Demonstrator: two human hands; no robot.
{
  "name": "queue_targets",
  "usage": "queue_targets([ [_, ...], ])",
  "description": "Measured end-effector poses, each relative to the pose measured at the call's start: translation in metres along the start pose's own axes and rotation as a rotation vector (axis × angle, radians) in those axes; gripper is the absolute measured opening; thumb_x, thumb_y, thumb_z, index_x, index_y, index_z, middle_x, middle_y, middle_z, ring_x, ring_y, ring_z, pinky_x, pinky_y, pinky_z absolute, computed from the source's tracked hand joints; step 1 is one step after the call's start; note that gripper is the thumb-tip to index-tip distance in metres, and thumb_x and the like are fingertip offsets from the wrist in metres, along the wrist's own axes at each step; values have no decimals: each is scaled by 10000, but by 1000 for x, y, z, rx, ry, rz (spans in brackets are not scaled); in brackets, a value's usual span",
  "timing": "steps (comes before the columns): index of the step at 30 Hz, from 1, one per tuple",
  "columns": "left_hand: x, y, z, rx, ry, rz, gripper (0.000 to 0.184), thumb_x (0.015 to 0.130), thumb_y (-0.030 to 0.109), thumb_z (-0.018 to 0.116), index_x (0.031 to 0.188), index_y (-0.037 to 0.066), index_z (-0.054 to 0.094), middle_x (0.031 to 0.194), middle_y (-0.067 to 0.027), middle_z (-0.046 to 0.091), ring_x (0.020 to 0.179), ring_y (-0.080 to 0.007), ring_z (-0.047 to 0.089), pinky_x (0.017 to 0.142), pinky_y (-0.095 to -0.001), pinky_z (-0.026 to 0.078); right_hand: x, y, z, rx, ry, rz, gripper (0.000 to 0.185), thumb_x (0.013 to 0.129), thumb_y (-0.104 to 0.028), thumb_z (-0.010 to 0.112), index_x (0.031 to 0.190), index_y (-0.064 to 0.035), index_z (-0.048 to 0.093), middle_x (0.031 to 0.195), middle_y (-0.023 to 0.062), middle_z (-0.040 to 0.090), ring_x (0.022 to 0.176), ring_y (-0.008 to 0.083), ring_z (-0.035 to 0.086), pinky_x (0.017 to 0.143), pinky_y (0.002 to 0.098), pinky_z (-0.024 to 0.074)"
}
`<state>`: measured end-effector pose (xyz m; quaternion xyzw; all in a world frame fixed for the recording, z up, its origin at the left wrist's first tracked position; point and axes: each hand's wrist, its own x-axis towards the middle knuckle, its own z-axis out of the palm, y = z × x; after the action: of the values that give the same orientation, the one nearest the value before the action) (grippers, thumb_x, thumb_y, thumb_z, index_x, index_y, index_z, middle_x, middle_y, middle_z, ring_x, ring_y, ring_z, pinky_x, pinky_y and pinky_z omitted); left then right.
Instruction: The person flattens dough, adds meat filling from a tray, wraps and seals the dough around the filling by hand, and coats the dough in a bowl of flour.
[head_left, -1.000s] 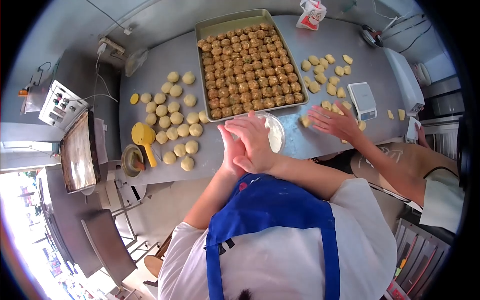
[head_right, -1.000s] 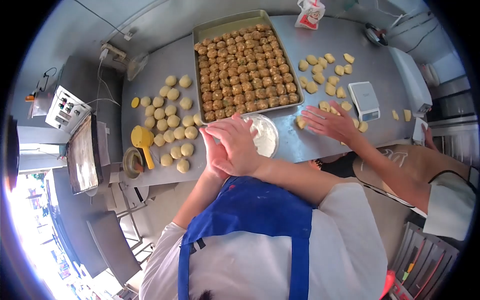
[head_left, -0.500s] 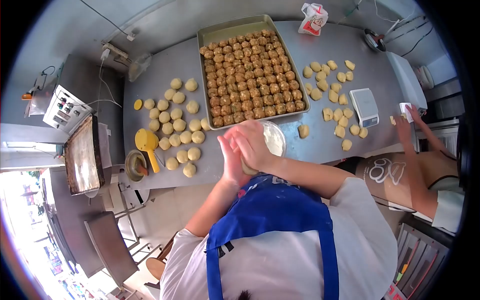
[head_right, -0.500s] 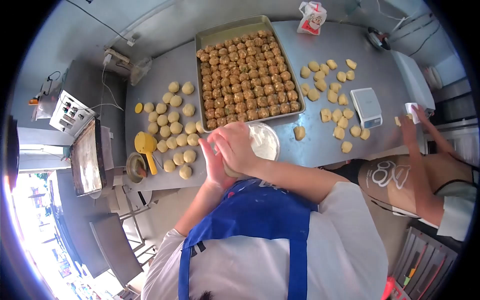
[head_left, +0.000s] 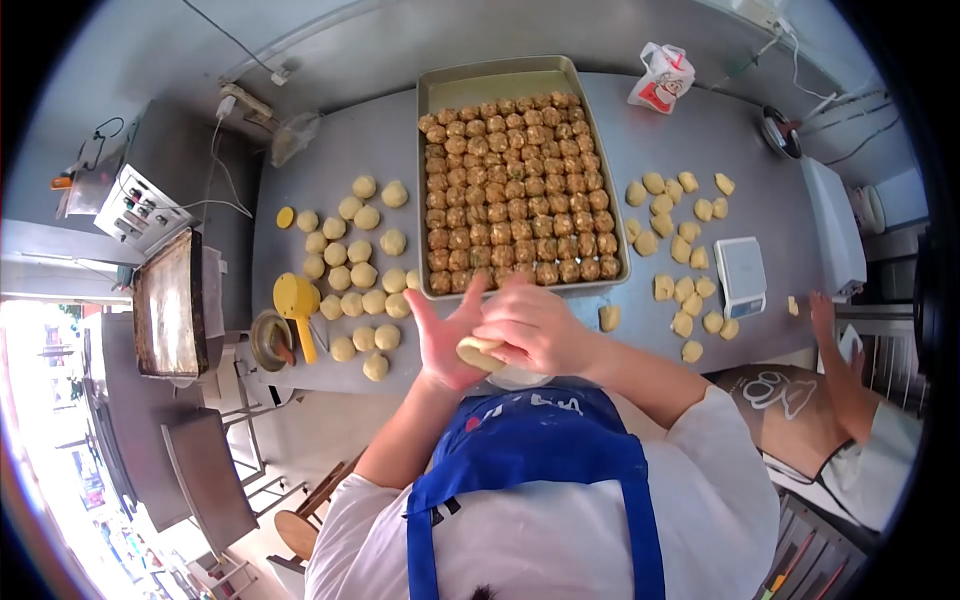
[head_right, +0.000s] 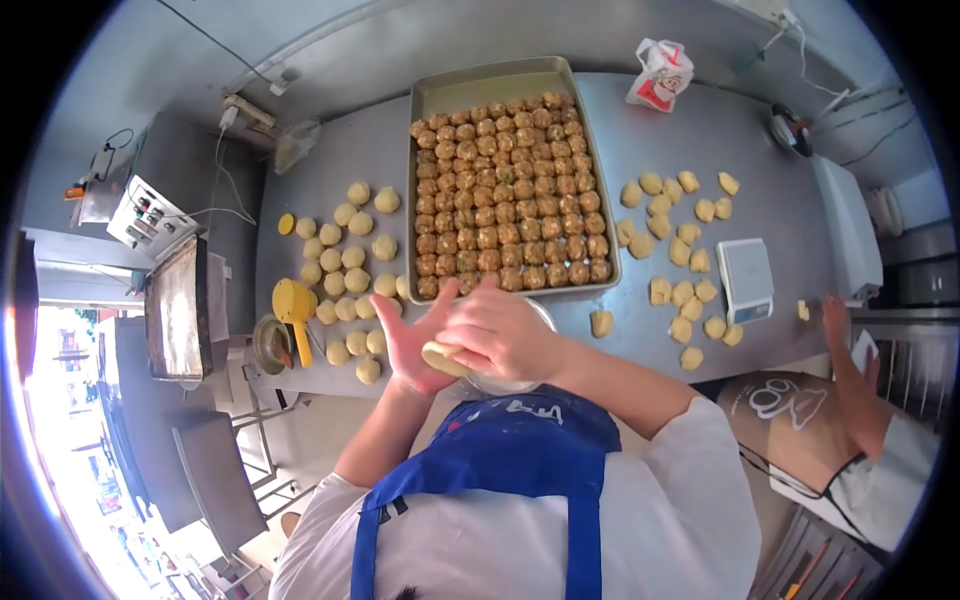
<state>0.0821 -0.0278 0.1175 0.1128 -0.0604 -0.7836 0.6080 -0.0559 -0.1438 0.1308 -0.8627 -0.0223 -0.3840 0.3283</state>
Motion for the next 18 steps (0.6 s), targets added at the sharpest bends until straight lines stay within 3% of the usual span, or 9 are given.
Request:
queue_targets([
  [2, 25, 0, 16, -196, 457, 392, 1157, 778, 933, 333, 1560, 85, 244, 1500, -182, 409, 1357, -338, 434, 1126, -461, 380, 7, 12, -5, 23, 54, 56, 222, 786, -222, 793, 979, -132, 730, 833, 34, 703, 759, 269, 686, 719, 370, 547],
  [6, 52, -7, -30, -384, 400, 261, 726, 1024, 610, 354, 1498, 60, 333, 1402, -142, 493, 1251, -321, 505, 1103, -508, 385, 15, 91, -17, 221, -225, 644, 301, 835, -400, 755, 912, -109, 758, 739, 105, 724, 623, 271, 690, 600, 367, 541],
  [8, 55, -19, -82, -437, 320, 279, 627, 1056, 520, 330, 1480, 59, 361, 1407, -141, 496, 1282, -313, 491, 1108, -500, 381, 28, 157, -31, -94, -279, 736, 311, 906, -428, 695, 863, -123, 745, 673, 64, 707, 556, 199, 665, 541, 334, 521],
  [10, 57, -20, -87, -492, 235, 314, 535, 1087, 430, 305, 1461, 57, 389, 1413, -141, 500, 1313, -305, 477, 1113, -492, 378, 38, 263, -42, -214, -144, 734, 303, 986, -383, 588, 988, -107, 712, 862, 54, 746, 703, 143, 688, 626, 317, 550],
  [11, 62, -15, -65, -395, 452, 247, 505, 1091, 408, 306, 1419, 48, 440, 1380, -140, 534, 1317, -296, 484, 1119, -466, 379, 60, 298, -60, -223, -156, 963, 315, 996, -362, 567, 1053, -85, 705, 961, 86, 744, 789, 182, 699, 713, 359, 567],
  [12, 64, -14, -53, -297, 669, 176, 483, 1094, 385, 307, 1377, 39, 491, 1347, -140, 568, 1320, -288, 490, 1125, -439, 380, 55, 355, -69, -326, 26, 793, 343, 993, -351, 562, 1176, -84, 676, 1029, 117, 728, 901, 252, 693, 844, 409, 556],
  [13, 48, -38, -102, 126, 491, 230, 381, 1084, 294, 400, 1343, 44, 523, 1353, -146, 583, 1271, -279, 539, 1142, -429, 380, 52, 409, -79, -594, 4, 740, 364, 989, -356, 563, 1212, -85, 661, 1064, 124, 718, 989, 277, 670, 903, 422, 534],
  [16, 45, -38, -74, -211, 872, 154, 361, 1062, 242, 481, 1351, 28, 510, 1343, -143, 587, 1275, -275, 549, 1133, -417, 416, 28, 487, -86, -1013, -22, 588, 400, 973, -372, 580, 1247, -87, 643, 1117, 134, 697, 1111, 319, 625, 977, 441, 498],
  [18, 40, -39, -73, -305, 947, 222, 365, 1043, 207, 527, 1356, 21, 504, 1367, -150, 566, 1291, -284, 541, 1117, -419, 448, 29, 487, -79, -1175, -18, 511, 413, 962, -384, 596, 1246, -88, 641, 1135, 138, 687, 1144, 337, 603, 993, 447, 484],
])
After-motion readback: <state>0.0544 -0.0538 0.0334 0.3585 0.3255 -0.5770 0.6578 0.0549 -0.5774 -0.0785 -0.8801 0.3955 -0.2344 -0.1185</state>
